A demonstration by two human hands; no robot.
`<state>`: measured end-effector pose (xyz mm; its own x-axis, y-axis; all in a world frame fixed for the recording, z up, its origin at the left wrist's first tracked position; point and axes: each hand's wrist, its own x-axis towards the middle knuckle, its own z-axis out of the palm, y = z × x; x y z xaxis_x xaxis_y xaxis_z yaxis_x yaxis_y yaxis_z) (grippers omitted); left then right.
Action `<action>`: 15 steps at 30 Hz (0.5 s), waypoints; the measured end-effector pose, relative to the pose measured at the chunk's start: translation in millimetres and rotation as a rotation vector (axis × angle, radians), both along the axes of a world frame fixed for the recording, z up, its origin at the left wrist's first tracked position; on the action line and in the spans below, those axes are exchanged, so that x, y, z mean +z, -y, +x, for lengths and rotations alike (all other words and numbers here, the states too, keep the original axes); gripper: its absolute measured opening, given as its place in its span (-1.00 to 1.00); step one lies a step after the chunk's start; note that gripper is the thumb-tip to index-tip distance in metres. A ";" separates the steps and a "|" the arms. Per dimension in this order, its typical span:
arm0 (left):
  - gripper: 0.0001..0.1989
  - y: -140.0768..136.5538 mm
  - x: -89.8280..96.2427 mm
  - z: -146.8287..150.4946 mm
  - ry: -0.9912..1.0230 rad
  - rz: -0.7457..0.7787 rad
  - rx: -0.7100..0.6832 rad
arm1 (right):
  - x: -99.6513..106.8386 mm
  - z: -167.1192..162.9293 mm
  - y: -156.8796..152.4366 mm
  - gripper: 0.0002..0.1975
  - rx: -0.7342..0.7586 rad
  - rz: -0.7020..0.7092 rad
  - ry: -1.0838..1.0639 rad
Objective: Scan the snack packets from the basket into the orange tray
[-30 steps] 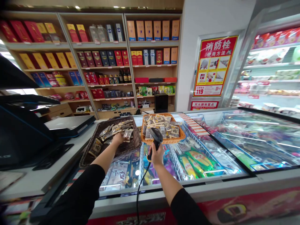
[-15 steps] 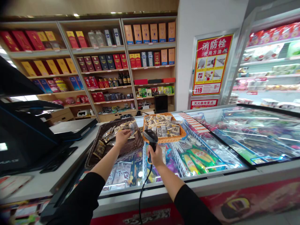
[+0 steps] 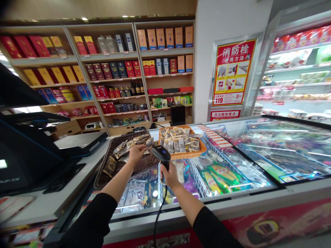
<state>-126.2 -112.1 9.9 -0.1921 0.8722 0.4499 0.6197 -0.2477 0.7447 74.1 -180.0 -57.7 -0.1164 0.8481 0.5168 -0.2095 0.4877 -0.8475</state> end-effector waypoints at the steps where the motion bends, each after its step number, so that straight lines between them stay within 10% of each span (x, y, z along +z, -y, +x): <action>1: -0.88 -0.9 -1.4 -0.8 0.000 -0.005 0.005 | 0.0 0.1 0.2 -0.71 0.010 -0.005 -0.008; 15: -0.69 -12.2 39.4 49.8 -0.643 0.210 -0.034 | 13.4 15.9 -25.3 -0.65 -0.387 -0.243 -0.540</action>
